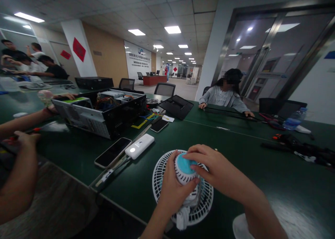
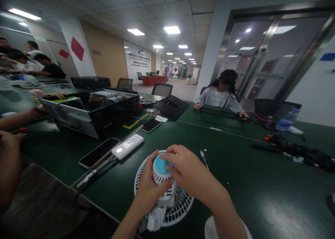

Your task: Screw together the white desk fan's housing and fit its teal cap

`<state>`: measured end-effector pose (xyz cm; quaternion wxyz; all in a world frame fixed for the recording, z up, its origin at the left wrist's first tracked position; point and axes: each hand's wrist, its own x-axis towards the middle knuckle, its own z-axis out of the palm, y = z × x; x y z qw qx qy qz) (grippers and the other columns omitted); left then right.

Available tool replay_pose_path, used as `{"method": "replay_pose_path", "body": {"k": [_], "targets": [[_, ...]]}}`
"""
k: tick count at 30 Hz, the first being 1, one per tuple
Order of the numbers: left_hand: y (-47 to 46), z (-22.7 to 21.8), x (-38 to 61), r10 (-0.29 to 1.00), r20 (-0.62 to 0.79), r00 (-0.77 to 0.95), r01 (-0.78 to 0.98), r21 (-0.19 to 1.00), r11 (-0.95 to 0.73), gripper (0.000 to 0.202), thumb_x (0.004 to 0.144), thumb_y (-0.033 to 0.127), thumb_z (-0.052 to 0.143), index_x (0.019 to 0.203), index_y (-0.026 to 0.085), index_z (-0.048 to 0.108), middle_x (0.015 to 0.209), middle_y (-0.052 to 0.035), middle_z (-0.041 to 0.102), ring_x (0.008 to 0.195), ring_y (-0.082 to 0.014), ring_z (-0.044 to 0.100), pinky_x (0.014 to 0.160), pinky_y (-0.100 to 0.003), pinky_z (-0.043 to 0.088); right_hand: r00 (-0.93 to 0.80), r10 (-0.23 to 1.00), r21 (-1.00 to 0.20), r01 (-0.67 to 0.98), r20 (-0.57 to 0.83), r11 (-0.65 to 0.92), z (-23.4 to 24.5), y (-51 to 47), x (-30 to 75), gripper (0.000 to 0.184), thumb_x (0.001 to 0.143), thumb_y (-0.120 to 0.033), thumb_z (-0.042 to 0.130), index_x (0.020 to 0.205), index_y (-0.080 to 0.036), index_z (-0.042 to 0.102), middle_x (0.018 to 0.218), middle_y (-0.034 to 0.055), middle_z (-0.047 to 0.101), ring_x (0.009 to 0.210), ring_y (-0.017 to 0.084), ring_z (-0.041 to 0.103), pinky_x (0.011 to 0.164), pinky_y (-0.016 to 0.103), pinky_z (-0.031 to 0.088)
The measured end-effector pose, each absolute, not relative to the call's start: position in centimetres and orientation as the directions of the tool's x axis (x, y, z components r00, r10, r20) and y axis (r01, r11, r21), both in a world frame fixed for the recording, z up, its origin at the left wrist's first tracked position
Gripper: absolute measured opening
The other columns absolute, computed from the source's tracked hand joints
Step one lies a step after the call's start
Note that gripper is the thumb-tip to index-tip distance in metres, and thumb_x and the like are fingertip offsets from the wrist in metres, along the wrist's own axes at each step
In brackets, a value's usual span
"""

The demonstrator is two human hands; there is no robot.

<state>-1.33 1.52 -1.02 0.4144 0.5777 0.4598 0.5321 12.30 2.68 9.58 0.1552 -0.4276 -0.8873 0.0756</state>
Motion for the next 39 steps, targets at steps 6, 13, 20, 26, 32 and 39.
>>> {"method": "replay_pose_path", "body": {"k": [6,13,20,26,32,39], "targets": [[1.6,-0.9,-1.3,0.97,0.243,0.0,0.078,0.967,-0.242,0.073,0.067,0.029,0.069,0.13,0.021,0.032,0.136,-0.0099,0.041,0.127,-0.0277,0.039,0.106,-0.045,0.029,-0.66,0.736,-0.345,0.662,0.152,0.665,9.7,3.1,12.8,0.027,0.082,-0.014,0.057,0.108,-0.02,0.062,0.121,0.0048,0.059,0.113,0.017,0.049,0.097,0.032,0.039],[1.7,-1.0,-1.2,0.965,0.261,0.003,0.102,0.96,-0.26,0.072,0.068,0.027,0.068,0.129,0.02,0.032,0.137,-0.0102,0.041,0.128,-0.0269,0.038,0.108,-0.045,0.027,-0.595,0.779,-0.268,0.732,0.197,0.626,9.2,3.2,11.7,0.013,0.08,-0.019,0.061,0.093,-0.018,0.062,0.1,0.005,0.061,0.094,0.017,0.055,0.082,0.031,0.044],[1.4,-0.3,-1.1,0.971,0.239,-0.01,0.08,0.968,-0.238,0.072,0.064,0.021,0.067,0.128,0.019,0.034,0.135,-0.0113,0.043,0.126,-0.0286,0.04,0.106,-0.046,0.029,-0.427,0.871,-0.032,0.894,0.242,0.447,8.6,2.9,9.2,0.012,0.087,-0.023,0.049,0.086,-0.016,0.059,0.086,0.0066,0.06,0.081,0.02,0.059,0.069,0.031,0.045],[1.5,-0.2,-1.0,0.968,0.249,-0.02,0.061,0.967,-0.247,0.073,0.06,0.017,0.068,0.126,0.02,0.036,0.133,-0.0102,0.044,0.125,-0.0289,0.041,0.107,-0.045,0.027,-0.28,0.916,0.004,0.957,0.286,0.291,7.9,2.5,7.8,0.013,0.089,-0.021,0.042,0.091,-0.018,0.054,0.081,0.0061,0.065,0.069,0.022,0.065,0.055,0.029,0.043],[1.5,-0.4,-0.9,0.974,0.226,-0.013,0.059,0.973,-0.225,0.073,0.062,0.019,0.069,0.127,0.021,0.034,0.135,-0.0093,0.042,0.126,-0.0278,0.039,0.107,-0.045,0.028,-0.234,0.945,-0.117,0.957,0.23,0.266,7.9,2.5,8.4,0.022,0.092,-0.021,0.035,0.094,-0.017,0.056,0.074,0.0069,0.067,0.067,0.022,0.065,0.056,0.03,0.043],[1.5,-0.7,-1.2,0.977,0.211,0.0,0.069,0.975,-0.211,0.073,0.066,0.027,0.069,0.13,0.022,0.032,0.134,-0.0097,0.043,0.124,-0.0294,0.042,0.104,-0.046,0.032,-0.623,0.758,-0.305,0.697,0.191,0.649,9.6,3.0,12.9,0.031,0.083,-0.011,0.052,0.109,-0.024,0.061,0.116,0.0052,0.058,0.107,0.017,0.052,0.091,0.033,0.04]]}}
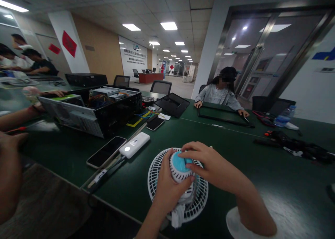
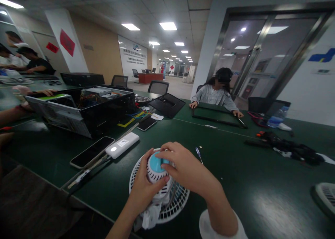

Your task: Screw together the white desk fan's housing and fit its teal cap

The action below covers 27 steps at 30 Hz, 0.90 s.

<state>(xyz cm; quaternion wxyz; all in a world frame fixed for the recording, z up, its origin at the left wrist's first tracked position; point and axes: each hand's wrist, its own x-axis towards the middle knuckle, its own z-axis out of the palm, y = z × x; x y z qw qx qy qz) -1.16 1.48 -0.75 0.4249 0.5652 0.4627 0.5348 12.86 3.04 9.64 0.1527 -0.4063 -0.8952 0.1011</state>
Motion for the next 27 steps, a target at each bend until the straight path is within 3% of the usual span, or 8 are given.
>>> {"method": "replay_pose_path", "body": {"k": [3,7,12,18,21,27], "targets": [[1.4,-0.6,-1.2,0.979,0.203,0.011,0.058,0.977,-0.203,0.073,0.067,0.028,0.069,0.13,0.023,0.032,0.133,-0.0093,0.043,0.123,-0.0294,0.042,0.103,-0.047,0.033,-0.661,0.727,-0.329,0.656,0.183,0.679,9.5,3.5,13.2,0.028,0.084,-0.015,0.054,0.11,-0.023,0.061,0.125,0.0046,0.055,0.114,0.018,0.048,0.096,0.034,0.038],[1.4,-0.6,-1.2,0.976,0.218,0.009,0.073,0.973,-0.218,0.073,0.067,0.027,0.069,0.13,0.022,0.032,0.131,-0.0093,0.046,0.12,-0.0287,0.045,0.101,-0.046,0.035,-0.662,0.723,-0.31,0.657,0.201,0.687,9.2,3.7,12.8,0.022,0.083,-0.017,0.058,0.104,-0.019,0.061,0.11,0.0044,0.063,0.104,0.017,0.053,0.092,0.032,0.041],[1.4,-0.8,-1.0,0.967,0.253,-0.031,0.064,0.966,-0.25,0.07,0.066,0.026,0.069,0.127,0.022,0.036,0.13,-0.0079,0.047,0.121,-0.0277,0.045,0.103,-0.046,0.033,-0.595,0.778,-0.183,0.758,0.201,0.626,9.4,3.0,11.9,0.013,0.08,-0.019,0.062,0.092,-0.017,0.061,0.096,0.0046,0.062,0.091,0.018,0.057,0.08,0.032,0.045],[1.4,-0.6,-0.8,0.967,0.244,-0.065,0.081,0.968,-0.239,0.071,0.063,0.023,0.068,0.127,0.021,0.037,0.133,-0.0091,0.046,0.124,-0.0287,0.042,0.105,-0.044,0.031,-0.458,0.859,0.048,0.887,0.227,0.46,9.0,2.4,9.6,0.01,0.086,-0.023,0.052,0.081,-0.017,0.058,0.082,0.0055,0.062,0.075,0.019,0.062,0.064,0.029,0.046],[1.4,-0.4,-0.8,0.961,0.267,-0.068,0.083,0.962,-0.261,0.072,0.061,0.02,0.068,0.126,0.021,0.038,0.133,-0.0085,0.046,0.124,-0.0279,0.042,0.106,-0.042,0.029,-0.378,0.881,0.126,0.926,0.283,0.357,8.0,2.2,8.4,0.013,0.088,-0.02,0.044,0.086,-0.017,0.056,0.075,0.0066,0.064,0.067,0.021,0.064,0.055,0.028,0.044],[1.5,-0.5,-0.8,0.956,0.282,-0.08,0.075,0.958,-0.276,0.073,0.058,0.018,0.069,0.124,0.022,0.039,0.132,-0.0084,0.047,0.124,-0.0276,0.042,0.106,-0.043,0.028,-0.19,0.945,0.084,0.981,0.264,0.174,7.5,2.1,7.2,0.018,0.088,-0.014,0.037,0.096,-0.015,0.054,0.066,0.0071,0.066,0.059,0.022,0.066,0.048,0.026,0.04]]}}
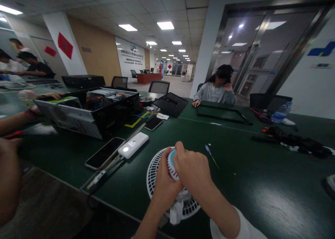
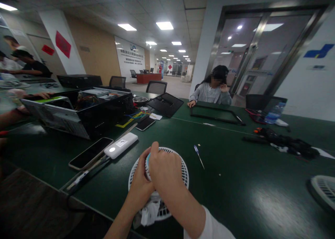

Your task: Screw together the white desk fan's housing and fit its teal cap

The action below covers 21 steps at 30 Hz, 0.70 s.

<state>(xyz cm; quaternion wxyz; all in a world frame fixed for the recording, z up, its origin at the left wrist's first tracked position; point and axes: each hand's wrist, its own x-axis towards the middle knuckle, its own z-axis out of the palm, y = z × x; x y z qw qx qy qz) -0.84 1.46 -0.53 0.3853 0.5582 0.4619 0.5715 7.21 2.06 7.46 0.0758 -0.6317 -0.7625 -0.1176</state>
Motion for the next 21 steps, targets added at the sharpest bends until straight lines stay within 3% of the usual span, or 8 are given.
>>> {"method": "replay_pose_path", "body": {"k": [3,6,9,12,16,21], "targets": [[1.5,-0.7,-0.8,0.959,0.273,-0.076,0.08,0.96,-0.267,0.071,0.061,0.022,0.069,0.125,0.021,0.038,0.131,-0.0095,0.047,0.122,-0.0284,0.043,0.104,-0.045,0.03,-0.263,0.946,-0.055,0.959,0.187,0.278,8.4,2.0,8.5,0.021,0.092,-0.023,0.037,0.098,-0.018,0.056,0.076,0.0063,0.068,0.069,0.02,0.066,0.057,0.028,0.045],[1.5,-0.9,-0.8,0.962,0.264,-0.072,0.067,0.963,-0.259,0.071,0.063,0.027,0.069,0.127,0.021,0.037,0.132,-0.01,0.046,0.123,-0.029,0.043,0.104,-0.045,0.031,-0.458,0.86,-0.18,0.848,0.224,0.498,9.2,2.1,10.5,0.02,0.089,-0.018,0.044,0.101,-0.019,0.06,0.095,0.0062,0.065,0.088,0.018,0.061,0.075,0.03,0.046],[1.5,-1.0,-0.9,0.962,0.267,-0.056,0.06,0.963,-0.264,0.07,0.065,0.028,0.068,0.127,0.022,0.036,0.132,-0.009,0.046,0.122,-0.0286,0.043,0.103,-0.045,0.032,-0.603,0.759,-0.219,0.728,0.247,0.65,9.4,2.5,12.0,0.024,0.084,-0.01,0.051,0.103,-0.019,0.062,0.109,0.0065,0.061,0.102,0.018,0.054,0.088,0.032,0.043],[1.5,-1.1,-0.9,0.959,0.277,-0.054,0.067,0.96,-0.273,0.07,0.065,0.027,0.068,0.127,0.022,0.036,0.132,-0.0091,0.046,0.122,-0.028,0.043,0.104,-0.046,0.031,-0.661,0.716,-0.252,0.67,0.227,0.698,9.3,2.9,12.5,0.024,0.083,-0.009,0.054,0.103,-0.018,0.063,0.113,0.0062,0.061,0.106,0.017,0.052,0.092,0.031,0.041],[1.5,-1.1,-0.9,0.96,0.277,-0.049,0.068,0.959,-0.274,0.069,0.066,0.027,0.068,0.128,0.022,0.036,0.132,-0.0082,0.046,0.122,-0.0278,0.043,0.105,-0.046,0.03,-0.629,0.748,-0.243,0.708,0.21,0.663,9.2,3.2,12.2,0.019,0.082,-0.013,0.057,0.099,-0.018,0.064,0.103,0.0056,0.063,0.097,0.018,0.056,0.087,0.032,0.043],[1.5,-0.9,-0.9,0.964,0.263,-0.046,0.068,0.963,-0.26,0.071,0.065,0.024,0.069,0.128,0.022,0.036,0.133,-0.0078,0.045,0.124,-0.0277,0.041,0.105,-0.045,0.029,-0.593,0.772,-0.102,0.774,0.228,0.625,9.2,3.0,11.2,0.01,0.081,-0.016,0.06,0.09,-0.017,0.064,0.093,0.0048,0.063,0.086,0.018,0.057,0.077,0.032,0.045]]}}
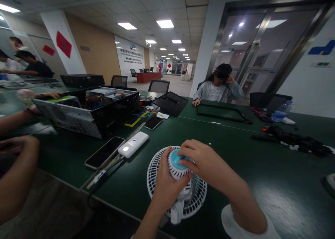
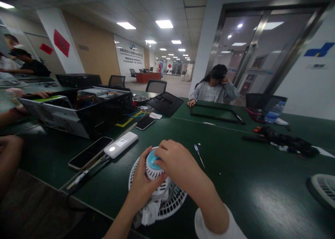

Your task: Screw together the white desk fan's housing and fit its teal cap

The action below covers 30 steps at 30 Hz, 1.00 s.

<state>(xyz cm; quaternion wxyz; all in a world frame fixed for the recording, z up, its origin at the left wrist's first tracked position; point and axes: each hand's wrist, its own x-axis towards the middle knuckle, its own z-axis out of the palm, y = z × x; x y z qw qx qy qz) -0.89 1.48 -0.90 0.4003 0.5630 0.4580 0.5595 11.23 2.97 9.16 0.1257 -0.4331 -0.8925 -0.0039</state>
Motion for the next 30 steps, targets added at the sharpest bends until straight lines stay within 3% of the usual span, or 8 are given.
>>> {"method": "replay_pose_path", "body": {"k": [4,8,16,21,25,27,30], "targets": [[1.4,-0.7,-0.9,0.962,0.264,-0.065,0.09,0.962,-0.257,0.071,0.063,0.023,0.068,0.127,0.021,0.037,0.132,-0.0085,0.046,0.125,-0.0283,0.04,0.106,-0.046,0.029,-0.544,0.796,0.056,0.833,0.264,0.551,8.9,2.6,10.3,0.006,0.079,-0.019,0.063,0.084,-0.016,0.063,0.085,0.0049,0.063,0.078,0.019,0.058,0.069,0.031,0.044],[1.4,-0.5,-0.9,0.958,0.276,-0.077,0.113,0.957,-0.267,0.069,0.063,0.022,0.067,0.125,0.021,0.039,0.131,-0.0088,0.048,0.121,-0.028,0.045,0.104,-0.045,0.032,-0.501,0.804,0.123,0.863,0.321,0.49,8.4,2.3,9.6,0.005,0.082,-0.02,0.059,0.08,-0.015,0.061,0.079,0.0049,0.064,0.074,0.019,0.06,0.066,0.03,0.043],[1.3,-0.4,-0.8,0.959,0.275,-0.068,0.103,0.958,-0.268,0.071,0.06,0.021,0.067,0.125,0.02,0.038,0.132,-0.0091,0.047,0.124,-0.0274,0.043,0.106,-0.044,0.029,-0.366,0.87,0.073,0.929,0.331,0.363,8.5,1.8,8.7,0.005,0.084,-0.019,0.051,0.084,-0.017,0.055,0.077,0.0048,0.065,0.072,0.02,0.063,0.062,0.028,0.042],[1.4,-0.3,-0.8,0.958,0.282,-0.059,0.103,0.956,-0.275,0.071,0.06,0.02,0.068,0.124,0.022,0.039,0.131,-0.0077,0.047,0.123,-0.0262,0.043,0.105,-0.042,0.03,-0.259,0.915,0.092,0.966,0.309,0.242,8.0,1.9,7.7,0.011,0.086,-0.016,0.044,0.09,-0.017,0.054,0.068,0.0048,0.066,0.061,0.02,0.065,0.051,0.026,0.038],[1.5,-0.6,-0.9,0.958,0.278,-0.069,0.122,0.956,-0.268,0.071,0.061,0.022,0.068,0.125,0.022,0.038,0.13,-0.0083,0.048,0.121,-0.0273,0.045,0.103,-0.044,0.032,-0.177,0.952,-0.105,0.972,0.251,0.209,8.3,2.1,8.6,0.019,0.091,-0.024,0.04,0.101,-0.018,0.056,0.07,0.0051,0.068,0.065,0.021,0.066,0.054,0.027,0.041],[1.5,-0.8,-0.9,0.959,0.275,-0.065,0.12,0.956,-0.266,0.07,0.064,0.025,0.068,0.126,0.021,0.037,0.129,-0.0088,0.048,0.12,-0.0275,0.045,0.103,-0.044,0.032,-0.237,0.934,-0.224,0.927,0.269,0.3,8.7,2.3,9.8,0.023,0.091,-0.026,0.041,0.107,-0.019,0.056,0.078,0.0053,0.069,0.071,0.02,0.065,0.062,0.029,0.044],[1.6,-1.1,-0.9,0.957,0.287,-0.046,0.106,0.954,-0.281,0.071,0.065,0.028,0.068,0.128,0.021,0.035,0.13,-0.0087,0.047,0.121,-0.0279,0.043,0.103,-0.045,0.031,-0.418,0.849,-0.264,0.822,0.323,0.505,9.3,2.5,11.7,0.023,0.087,-0.017,0.047,0.106,-0.02,0.059,0.093,0.0057,0.066,0.085,0.017,0.061,0.075,0.03,0.045]]}}
